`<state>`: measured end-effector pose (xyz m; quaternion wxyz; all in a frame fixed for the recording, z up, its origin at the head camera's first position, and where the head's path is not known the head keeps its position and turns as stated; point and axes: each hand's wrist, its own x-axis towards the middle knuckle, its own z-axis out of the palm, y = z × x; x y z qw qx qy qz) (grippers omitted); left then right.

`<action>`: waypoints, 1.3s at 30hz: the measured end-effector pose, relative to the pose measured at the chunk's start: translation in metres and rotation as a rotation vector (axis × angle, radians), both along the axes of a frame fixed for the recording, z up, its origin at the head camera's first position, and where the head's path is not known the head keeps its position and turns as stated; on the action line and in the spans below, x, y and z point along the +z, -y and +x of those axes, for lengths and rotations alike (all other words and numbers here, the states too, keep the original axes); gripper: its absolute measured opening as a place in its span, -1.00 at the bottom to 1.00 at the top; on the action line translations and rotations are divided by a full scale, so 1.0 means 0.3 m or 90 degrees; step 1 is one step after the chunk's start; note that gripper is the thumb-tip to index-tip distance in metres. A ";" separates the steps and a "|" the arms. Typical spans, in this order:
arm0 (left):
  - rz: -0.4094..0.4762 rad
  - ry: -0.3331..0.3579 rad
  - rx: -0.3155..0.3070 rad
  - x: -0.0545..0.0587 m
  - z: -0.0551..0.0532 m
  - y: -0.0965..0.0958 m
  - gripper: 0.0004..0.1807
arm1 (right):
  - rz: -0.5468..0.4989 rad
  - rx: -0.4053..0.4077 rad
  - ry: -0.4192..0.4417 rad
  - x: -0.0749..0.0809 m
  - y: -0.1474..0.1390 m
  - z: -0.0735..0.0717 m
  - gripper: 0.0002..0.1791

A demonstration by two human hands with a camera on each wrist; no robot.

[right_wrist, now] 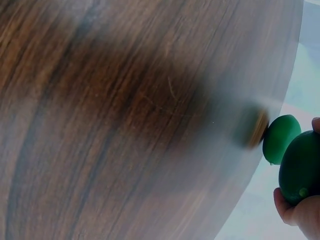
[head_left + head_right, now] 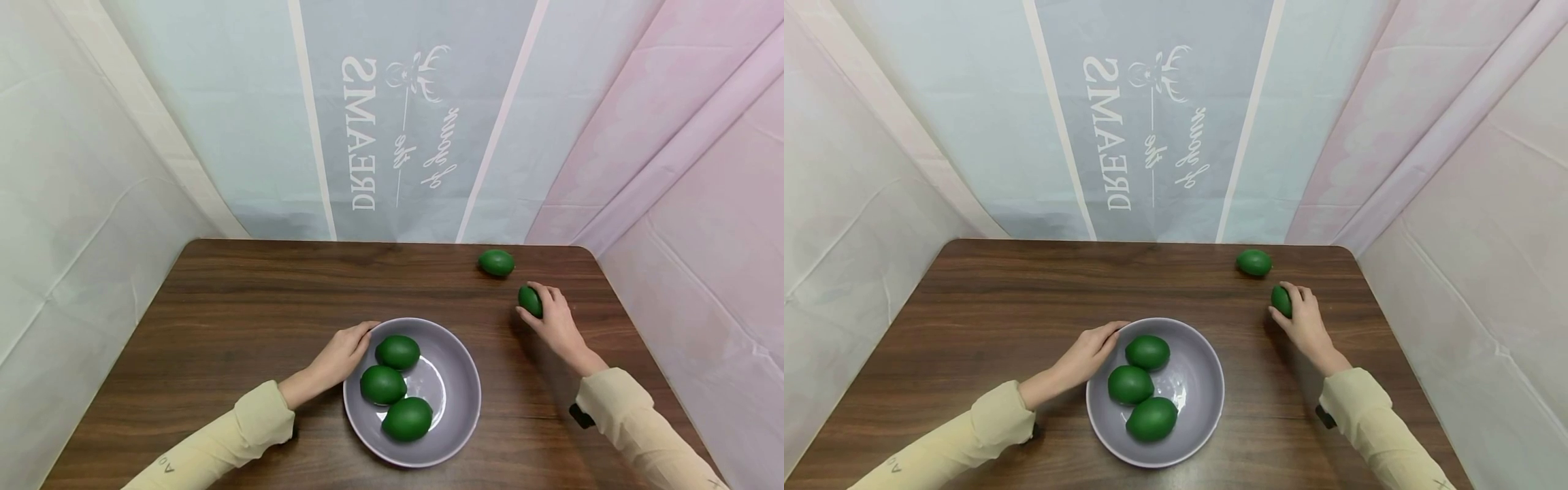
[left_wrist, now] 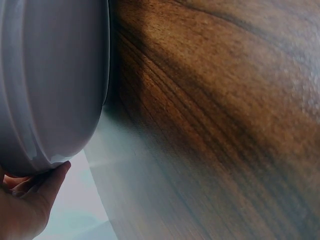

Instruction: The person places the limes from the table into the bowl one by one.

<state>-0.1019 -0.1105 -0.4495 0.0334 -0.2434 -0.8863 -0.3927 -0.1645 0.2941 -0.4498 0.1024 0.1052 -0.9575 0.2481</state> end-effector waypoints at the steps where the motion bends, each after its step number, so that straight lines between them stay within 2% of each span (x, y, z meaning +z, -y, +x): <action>1: -0.001 0.002 0.001 0.000 0.000 0.000 -0.73 | -0.001 0.002 0.000 0.001 0.002 0.000 -0.39; 9: 0.002 -0.002 -0.003 0.002 0.001 0.000 -0.73 | -0.007 0.019 -0.003 0.012 0.023 0.014 -0.39; 16: 0.004 0.014 -0.003 0.004 -0.001 0.001 -0.73 | -0.013 0.033 -0.003 0.022 0.039 0.025 -0.39; 19: 0.002 0.004 -0.005 0.004 0.000 0.001 -0.73 | -0.016 0.038 -0.005 0.025 0.045 0.029 -0.39; 39: 0.002 -0.017 -0.005 -0.004 -0.003 0.002 -0.73 | -0.022 0.095 -0.064 0.051 0.112 0.054 -0.38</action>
